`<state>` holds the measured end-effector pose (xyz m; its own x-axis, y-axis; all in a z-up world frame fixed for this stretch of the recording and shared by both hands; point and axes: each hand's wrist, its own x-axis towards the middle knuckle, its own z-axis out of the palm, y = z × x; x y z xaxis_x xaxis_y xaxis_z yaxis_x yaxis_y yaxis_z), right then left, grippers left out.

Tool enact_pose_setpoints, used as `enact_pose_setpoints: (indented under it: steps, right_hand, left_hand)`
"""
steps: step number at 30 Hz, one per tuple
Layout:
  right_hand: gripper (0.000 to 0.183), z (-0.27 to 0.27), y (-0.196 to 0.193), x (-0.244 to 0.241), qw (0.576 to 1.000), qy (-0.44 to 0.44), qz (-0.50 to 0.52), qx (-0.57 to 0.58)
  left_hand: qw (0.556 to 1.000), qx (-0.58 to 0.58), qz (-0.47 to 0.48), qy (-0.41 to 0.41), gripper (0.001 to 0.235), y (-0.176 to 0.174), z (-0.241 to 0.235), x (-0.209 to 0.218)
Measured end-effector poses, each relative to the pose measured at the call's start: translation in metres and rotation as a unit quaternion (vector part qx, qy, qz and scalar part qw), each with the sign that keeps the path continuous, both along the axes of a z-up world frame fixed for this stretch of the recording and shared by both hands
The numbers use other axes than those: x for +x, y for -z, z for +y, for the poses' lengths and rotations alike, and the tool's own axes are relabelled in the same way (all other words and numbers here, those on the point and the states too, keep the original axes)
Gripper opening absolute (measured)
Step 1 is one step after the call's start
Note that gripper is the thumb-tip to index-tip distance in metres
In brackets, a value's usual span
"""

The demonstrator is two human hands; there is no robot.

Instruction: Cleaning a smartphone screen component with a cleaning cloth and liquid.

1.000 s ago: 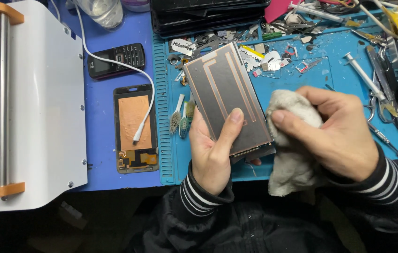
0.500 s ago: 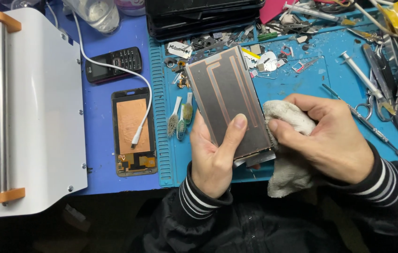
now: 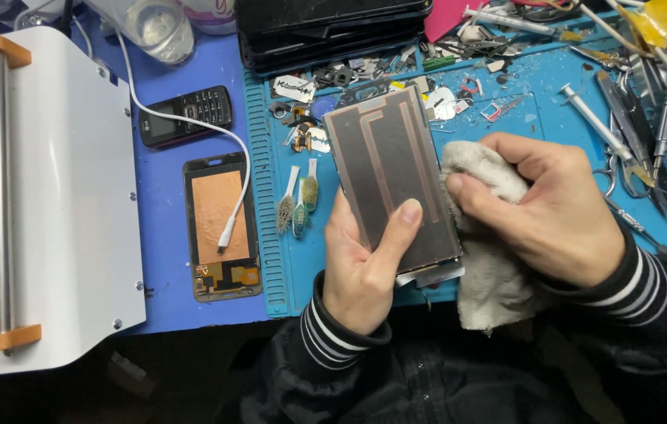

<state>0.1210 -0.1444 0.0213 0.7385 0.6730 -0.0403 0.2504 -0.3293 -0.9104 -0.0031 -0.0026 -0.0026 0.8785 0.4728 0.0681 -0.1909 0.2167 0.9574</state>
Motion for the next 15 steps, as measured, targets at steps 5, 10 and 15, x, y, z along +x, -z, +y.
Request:
enact_pose_setpoints:
  steps: [5, 10, 15]
  right_hand:
    - [0.013, -0.001, 0.005, 0.008, 0.997, -0.028, 0.06, -0.028]
    - [0.015, 0.0, 0.002, 0.008, 0.998, -0.016, 0.06, -0.003]
    - [0.021, 0.002, 0.007, 0.018, 0.999, 0.025, 0.021, 0.035]
  left_hand:
    - [1.0, -0.005, 0.002, -0.025, 0.036, 0.0, 0.002, 0.0]
    - [1.0, -0.021, 0.0, 0.002, 0.035, 0.004, 0.002, -0.001]
    - [0.997, -0.009, -0.008, 0.072, 0.038, -0.002, 0.0, 0.0]
